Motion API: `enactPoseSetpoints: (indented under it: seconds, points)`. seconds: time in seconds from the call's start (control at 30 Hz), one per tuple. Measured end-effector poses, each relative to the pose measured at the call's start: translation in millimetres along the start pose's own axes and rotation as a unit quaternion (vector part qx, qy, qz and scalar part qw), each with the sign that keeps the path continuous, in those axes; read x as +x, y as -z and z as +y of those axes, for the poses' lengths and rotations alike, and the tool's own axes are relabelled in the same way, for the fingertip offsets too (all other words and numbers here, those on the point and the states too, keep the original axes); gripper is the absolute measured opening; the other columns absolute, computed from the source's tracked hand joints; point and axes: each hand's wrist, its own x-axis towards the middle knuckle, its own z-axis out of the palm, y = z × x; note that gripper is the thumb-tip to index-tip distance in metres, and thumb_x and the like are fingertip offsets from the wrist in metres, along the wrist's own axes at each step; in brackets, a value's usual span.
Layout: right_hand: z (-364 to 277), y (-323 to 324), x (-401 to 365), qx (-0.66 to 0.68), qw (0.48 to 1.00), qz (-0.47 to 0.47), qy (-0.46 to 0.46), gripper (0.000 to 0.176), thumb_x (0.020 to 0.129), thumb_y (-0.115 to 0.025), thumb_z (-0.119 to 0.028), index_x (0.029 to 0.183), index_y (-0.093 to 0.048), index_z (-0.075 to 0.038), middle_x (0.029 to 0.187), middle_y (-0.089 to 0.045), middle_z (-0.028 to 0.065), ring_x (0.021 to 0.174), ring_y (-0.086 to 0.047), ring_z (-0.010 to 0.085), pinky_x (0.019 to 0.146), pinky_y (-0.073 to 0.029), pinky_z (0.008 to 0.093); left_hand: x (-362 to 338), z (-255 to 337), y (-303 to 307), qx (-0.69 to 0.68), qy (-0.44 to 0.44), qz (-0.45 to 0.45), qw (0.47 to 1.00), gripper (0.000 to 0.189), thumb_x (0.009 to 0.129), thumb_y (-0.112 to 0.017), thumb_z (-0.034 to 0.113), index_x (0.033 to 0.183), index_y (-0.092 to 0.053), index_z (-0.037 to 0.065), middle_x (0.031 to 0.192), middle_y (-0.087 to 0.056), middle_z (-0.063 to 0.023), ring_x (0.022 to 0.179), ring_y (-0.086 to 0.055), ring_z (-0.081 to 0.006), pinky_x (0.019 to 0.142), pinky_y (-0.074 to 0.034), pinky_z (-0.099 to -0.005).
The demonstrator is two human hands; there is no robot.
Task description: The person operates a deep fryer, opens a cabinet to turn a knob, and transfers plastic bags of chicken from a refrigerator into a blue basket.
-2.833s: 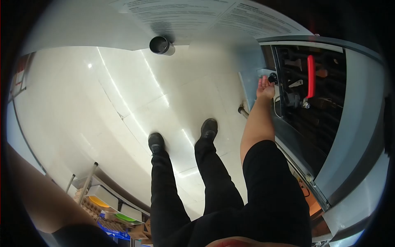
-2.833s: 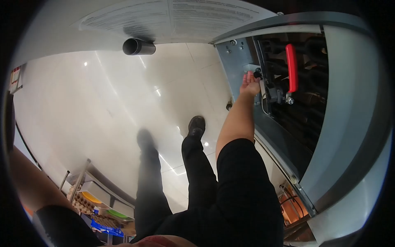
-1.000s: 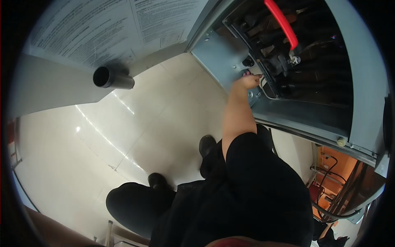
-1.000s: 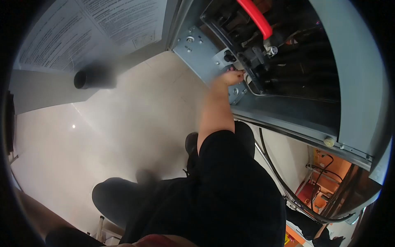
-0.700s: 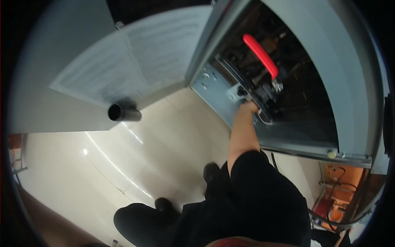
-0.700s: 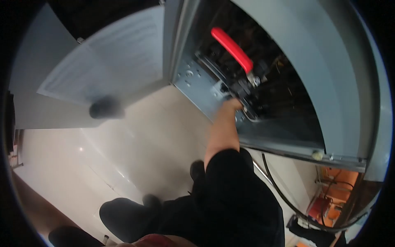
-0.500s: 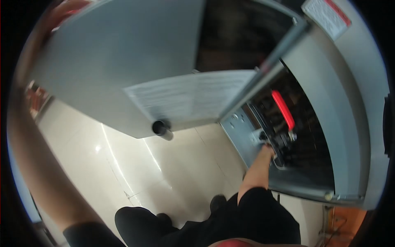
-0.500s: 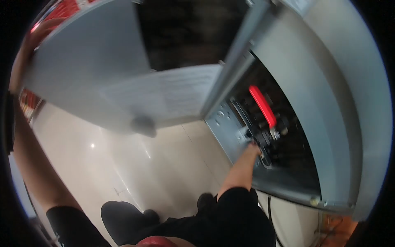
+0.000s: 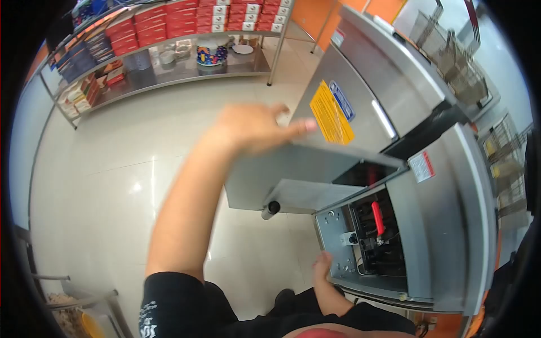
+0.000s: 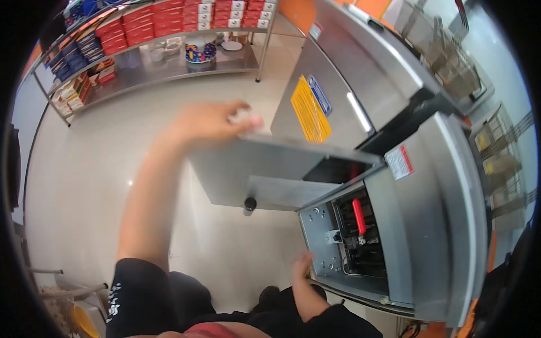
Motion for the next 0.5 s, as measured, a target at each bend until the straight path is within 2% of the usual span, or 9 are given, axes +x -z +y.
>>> enactPoseSetpoints:
  seconds: [0.07, 0.1, 0.17, 0.2, 0.27, 0.3, 0.37, 0.43, 0.5]
  points:
    - [-85.6, -35.9, -113.3, -0.037, 0.984, -0.175, 0.002, 0.032, 0.087, -0.049, -0.014, 0.116, -0.035, -0.011, 0.1, -0.042, 0.006, 0.082, -0.051, 0.0176, 0.064, -0.045, 0.0276, -23.6, -0.5, -2.7, 0.001, -0.031, -0.004, 1.0, 0.095, 0.07, -0.027, 0.08, 0.131, -0.036, 0.007, 0.121, -0.048, -0.0214, 0.107, -0.052, -0.0343, 0.089, -0.041, -0.0403]
    - [-118.9, -42.1, -144.6, -0.021, 0.968, -0.231, 0.092, 0.037, 0.086, -0.051, -0.014, 0.118, -0.033, -0.011, 0.105, -0.039, 0.0069, 0.087, -0.051, 0.0189, 0.065, -0.046, 0.0282, -42.8, 2.8, -8.7, 0.005, -0.035, 0.002, 0.999, 0.094, 0.071, -0.028, 0.079, 0.136, -0.026, 0.011, 0.136, -0.029, -0.022, 0.112, -0.047, -0.0353, 0.09, -0.04, -0.0421]
    - [-174.7, -49.4, -201.3, 0.023, 0.908, -0.322, 0.267, 0.046, 0.085, -0.054, -0.015, 0.123, -0.027, -0.011, 0.117, -0.031, 0.0088, 0.097, -0.05, 0.0213, 0.067, -0.048, 0.0296, -90.8, 8.6, -13.9, -0.17, -0.135, 0.073, 0.974, 0.09, 0.074, -0.035, 0.073, 0.138, -0.018, 0.013, 0.143, 0.001, -0.0232, 0.127, -0.02, -0.0406, 0.099, -0.029, -0.0446]
    - [-203.6, -50.2, -224.2, 0.024, 0.928, -0.3, 0.219, 0.049, 0.084, -0.055, -0.015, 0.123, -0.025, -0.01, 0.119, -0.029, 0.0088, 0.099, -0.049, 0.0222, 0.068, -0.049, 0.0317, -110.9, 2.8, -28.4, -0.258, -0.209, 0.145, 0.932, 0.087, 0.077, -0.036, 0.07, 0.138, -0.017, 0.012, 0.142, 0.006, -0.0238, 0.131, -0.009, -0.0416, 0.102, -0.023, -0.0449]
    - [-261.5, -45.1, -257.6, 0.025, 0.959, -0.255, 0.119, 0.054, 0.083, -0.057, -0.015, 0.124, -0.022, -0.009, 0.122, -0.024, 0.0089, 0.103, -0.047, 0.024, 0.069, -0.051, 0.0359, -165.0, -30.0, -44.6, -0.399, -0.134, 0.226, 0.878, 0.079, 0.082, -0.04, 0.059, 0.137, -0.017, 0.008, 0.142, 0.004, -0.0246, 0.131, 0.002, -0.0414, 0.105, -0.013, -0.0454]
    - [-279.4, -40.4, -268.8, -0.027, 0.964, -0.239, 0.109, 0.055, 0.083, -0.058, -0.016, 0.125, -0.022, -0.009, 0.122, -0.025, 0.0093, 0.102, -0.047, 0.0252, 0.068, -0.051, 0.0362, -190.8, -84.4, -77.0, -0.259, -0.038, 0.258, 0.93, 0.073, 0.084, -0.049, 0.046, 0.136, -0.018, 0.005, 0.141, -0.001, -0.0239, 0.132, -0.001, -0.0375, 0.105, -0.012, -0.0449]
    - [-283.0, -18.4, -282.0, -0.135, 0.964, -0.214, 0.08, 0.058, 0.082, -0.059, -0.018, 0.125, -0.021, -0.008, 0.121, -0.026, 0.0102, 0.101, -0.047, 0.0274, 0.067, -0.051, 0.0367, -280.4, -134.5, -75.5, -0.217, 0.268, 0.262, 0.901, 0.076, 0.075, -0.065, 0.023, 0.133, -0.022, 0.001, 0.139, -0.012, -0.0251, 0.13, -0.012, -0.0371, 0.105, -0.018, -0.0444]
    - [-226.8, 19.2, -251.5, -0.349, 0.9, -0.142, 0.217, 0.057, 0.08, -0.062, -0.022, 0.123, -0.028, -0.005, 0.117, -0.029, 0.0136, 0.097, -0.049, 0.0287, 0.064, -0.051, 0.0328, -403.8, -196.9, -88.2, -0.144, 0.383, 0.101, 0.907, 0.084, 0.071, -0.069, 0.025, 0.131, -0.02, -0.006, 0.132, -0.029, -0.0266, 0.127, -0.02, -0.0401, 0.105, -0.022, -0.0416]
    - [-244.0, 42.5, -270.0, -0.316, 0.939, -0.076, 0.116, 0.059, 0.072, -0.067, -0.021, 0.115, -0.034, 0.003, 0.115, -0.031, 0.0259, 0.106, -0.038, 0.0404, 0.091, -0.032, 0.0454, -513.2, -228.4, -73.2, -0.167, 0.472, -0.108, 0.859, 0.09, 0.068, -0.07, 0.038, 0.13, -0.024, -0.008, 0.131, -0.033, -0.0269, 0.123, -0.032, -0.0379, 0.103, -0.028, -0.0402]
